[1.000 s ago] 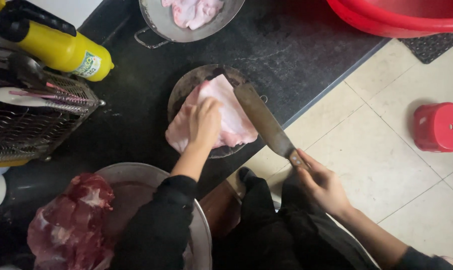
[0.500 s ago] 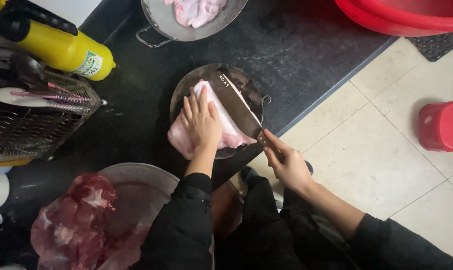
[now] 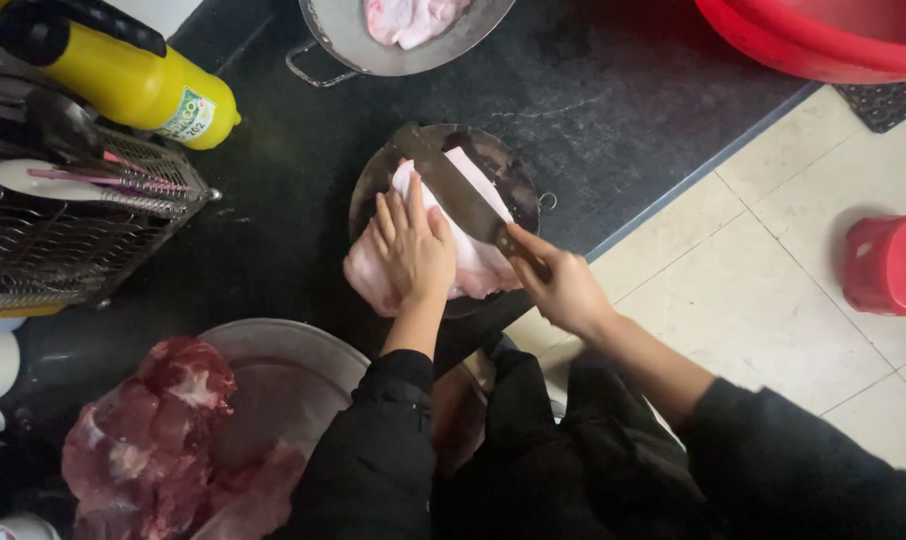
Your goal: Slicing a piece of pork skin into smaller strips using a large kitchen knife on a wooden cutting board.
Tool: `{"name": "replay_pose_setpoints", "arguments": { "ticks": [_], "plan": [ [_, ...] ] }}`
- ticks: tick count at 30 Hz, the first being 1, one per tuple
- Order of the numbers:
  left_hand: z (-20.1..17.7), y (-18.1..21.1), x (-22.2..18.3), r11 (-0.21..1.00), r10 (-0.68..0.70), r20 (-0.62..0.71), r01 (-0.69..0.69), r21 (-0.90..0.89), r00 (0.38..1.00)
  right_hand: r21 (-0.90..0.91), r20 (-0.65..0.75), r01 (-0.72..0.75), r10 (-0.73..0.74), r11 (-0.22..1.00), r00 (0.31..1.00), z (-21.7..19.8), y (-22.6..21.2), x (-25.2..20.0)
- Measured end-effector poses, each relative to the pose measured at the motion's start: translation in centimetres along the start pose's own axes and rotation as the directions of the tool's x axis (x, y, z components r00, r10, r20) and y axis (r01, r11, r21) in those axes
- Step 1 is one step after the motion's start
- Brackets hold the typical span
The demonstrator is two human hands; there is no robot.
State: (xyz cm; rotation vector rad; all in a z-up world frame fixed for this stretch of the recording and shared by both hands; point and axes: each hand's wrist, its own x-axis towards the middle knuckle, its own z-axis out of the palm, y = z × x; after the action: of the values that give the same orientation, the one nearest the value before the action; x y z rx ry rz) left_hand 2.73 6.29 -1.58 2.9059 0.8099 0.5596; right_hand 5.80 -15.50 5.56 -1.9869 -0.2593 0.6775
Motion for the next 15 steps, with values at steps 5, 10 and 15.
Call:
{"name": "replay_pose_setpoints", "arguments": {
  "ticks": [5,10,15],
  "plan": [
    [-0.1,0.0,-0.3,0.999,-0.045,0.024,0.044,0.02,0.999,0.028,0.055,-0.024,0.023,0.999,0.998,-1.1,-2.3,1.2],
    [0.3,-0.1,-0.5,0.998,-0.057,0.026,0.056,0.024,0.998,0.075,0.119,-0.081,0.072,0.994,0.99,-2.6,-1.6,-1.4],
    [-0.4,0.2,-0.6,0.998,-0.053,0.002,0.053,0.013,0.999,0.1,0.171,-0.165,0.146,0.981,0.974,-3.2,0.8,-4.3]
  ]
}}
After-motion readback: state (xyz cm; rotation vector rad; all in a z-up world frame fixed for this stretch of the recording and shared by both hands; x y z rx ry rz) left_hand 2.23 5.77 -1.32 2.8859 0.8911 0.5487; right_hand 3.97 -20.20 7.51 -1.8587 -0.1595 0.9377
